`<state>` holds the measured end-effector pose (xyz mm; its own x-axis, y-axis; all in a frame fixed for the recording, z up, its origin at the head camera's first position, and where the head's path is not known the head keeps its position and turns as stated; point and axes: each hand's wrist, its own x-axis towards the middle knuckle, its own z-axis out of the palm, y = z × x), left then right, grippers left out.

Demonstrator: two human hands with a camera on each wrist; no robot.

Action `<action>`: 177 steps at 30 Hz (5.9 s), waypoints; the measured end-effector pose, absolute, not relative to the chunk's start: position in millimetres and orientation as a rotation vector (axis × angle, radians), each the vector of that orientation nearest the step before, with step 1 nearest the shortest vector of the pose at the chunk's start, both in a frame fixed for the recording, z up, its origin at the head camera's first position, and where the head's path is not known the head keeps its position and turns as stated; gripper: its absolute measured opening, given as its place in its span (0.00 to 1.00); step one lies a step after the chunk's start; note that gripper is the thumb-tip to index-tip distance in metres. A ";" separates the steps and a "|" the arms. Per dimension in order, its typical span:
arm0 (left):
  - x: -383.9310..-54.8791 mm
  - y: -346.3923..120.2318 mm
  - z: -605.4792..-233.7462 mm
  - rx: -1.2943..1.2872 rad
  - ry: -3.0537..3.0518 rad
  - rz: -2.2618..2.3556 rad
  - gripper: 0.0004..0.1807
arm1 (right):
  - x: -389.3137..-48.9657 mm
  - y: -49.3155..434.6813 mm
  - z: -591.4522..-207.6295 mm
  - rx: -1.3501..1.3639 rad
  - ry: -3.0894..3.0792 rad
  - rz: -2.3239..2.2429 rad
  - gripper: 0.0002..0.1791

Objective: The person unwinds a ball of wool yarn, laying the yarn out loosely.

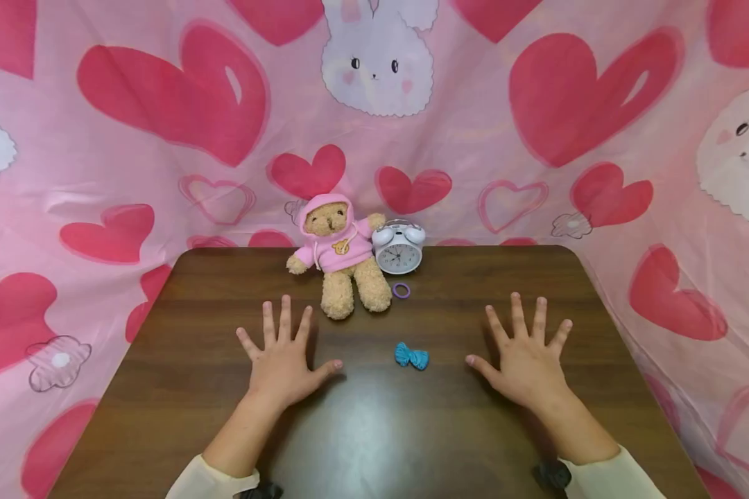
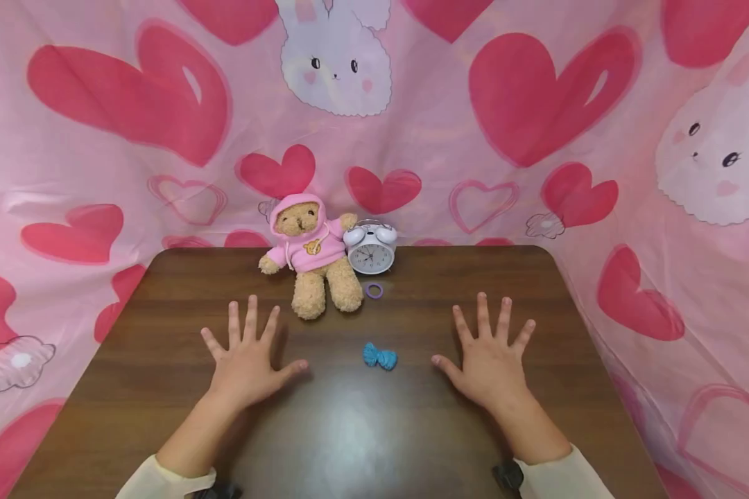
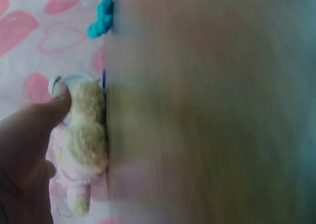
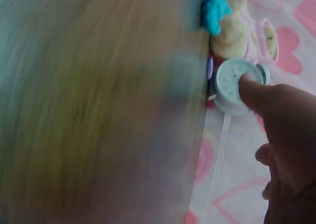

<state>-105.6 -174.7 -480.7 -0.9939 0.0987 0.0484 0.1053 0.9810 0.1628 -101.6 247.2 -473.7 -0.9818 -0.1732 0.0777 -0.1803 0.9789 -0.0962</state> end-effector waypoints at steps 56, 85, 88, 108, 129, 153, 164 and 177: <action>-134.9 -57.7 -484.2 -0.578 -3.065 -0.937 0.29 | -114.1 146.6 -471.2 0.668 -2.870 0.590 0.13; -129.7 -65.2 -474.1 -0.529 -2.669 -1.671 0.13 | -117.2 148.1 -459.7 0.774 -2.561 0.958 0.14; -128.8 -65.3 -472.6 -0.525 -2.657 -1.684 0.12 | -117.9 146.1 -460.8 0.782 -2.520 0.926 0.11; -128.2 -68.6 -469.0 -0.380 -2.595 -1.918 0.11 | -118.8 140.5 -470.2 0.775 -2.351 0.999 0.07; -130.3 -70.3 -465.5 -0.176 -1.882 -2.916 0.11 | -117.4 136.8 -469.7 0.532 -2.180 1.278 0.05; -130.4 -100.8 -465.9 -0.848 -2.376 -2.499 0.12 | -109.9 140.8 -438.9 0.547 -2.264 1.589 0.09; -127.8 -95.1 -464.5 -0.498 -2.380 -2.384 0.10 | -108.6 153.7 -448.8 0.683 -2.257 1.578 0.11; -124.8 -115.1 -458.8 -0.575 -2.292 -2.526 0.11 | -109.7 162.7 -445.9 0.553 -2.247 1.610 0.10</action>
